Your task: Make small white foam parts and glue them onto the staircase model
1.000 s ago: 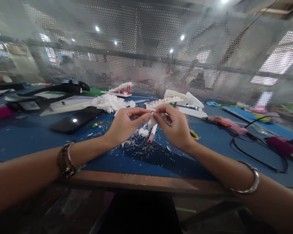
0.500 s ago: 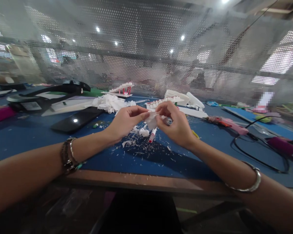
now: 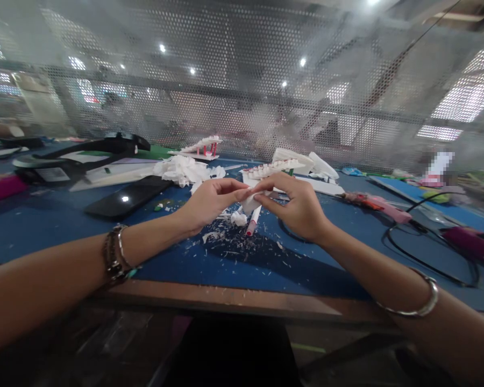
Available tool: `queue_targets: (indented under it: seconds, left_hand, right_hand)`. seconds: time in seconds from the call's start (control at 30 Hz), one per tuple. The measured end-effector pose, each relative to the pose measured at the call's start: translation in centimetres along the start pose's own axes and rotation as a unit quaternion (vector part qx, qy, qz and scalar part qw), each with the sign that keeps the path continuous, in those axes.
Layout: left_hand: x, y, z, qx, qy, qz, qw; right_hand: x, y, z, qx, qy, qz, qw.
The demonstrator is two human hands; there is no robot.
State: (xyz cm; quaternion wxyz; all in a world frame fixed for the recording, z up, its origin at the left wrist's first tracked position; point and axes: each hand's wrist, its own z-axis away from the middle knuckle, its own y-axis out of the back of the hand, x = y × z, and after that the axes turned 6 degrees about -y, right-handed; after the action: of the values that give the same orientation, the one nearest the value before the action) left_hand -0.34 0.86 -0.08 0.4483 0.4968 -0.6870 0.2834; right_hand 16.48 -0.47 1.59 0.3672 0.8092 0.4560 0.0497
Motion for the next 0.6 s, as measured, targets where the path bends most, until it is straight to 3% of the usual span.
queue_targets:
  seconds: [0.43, 0.6]
  left_hand:
    - [0.14, -0.52, 0.52, -0.004, -0.066, -0.027, 0.997]
    - [0.18, -0.62, 0.45, -0.007, -0.079, -0.004, 0.997]
  right_hand:
    - [-0.37, -0.25, 0.03, 0.022, -0.023, 0.007, 0.999]
    - [-0.29, -0.40, 0.04, 0.033, -0.045, -0.053, 0.997]
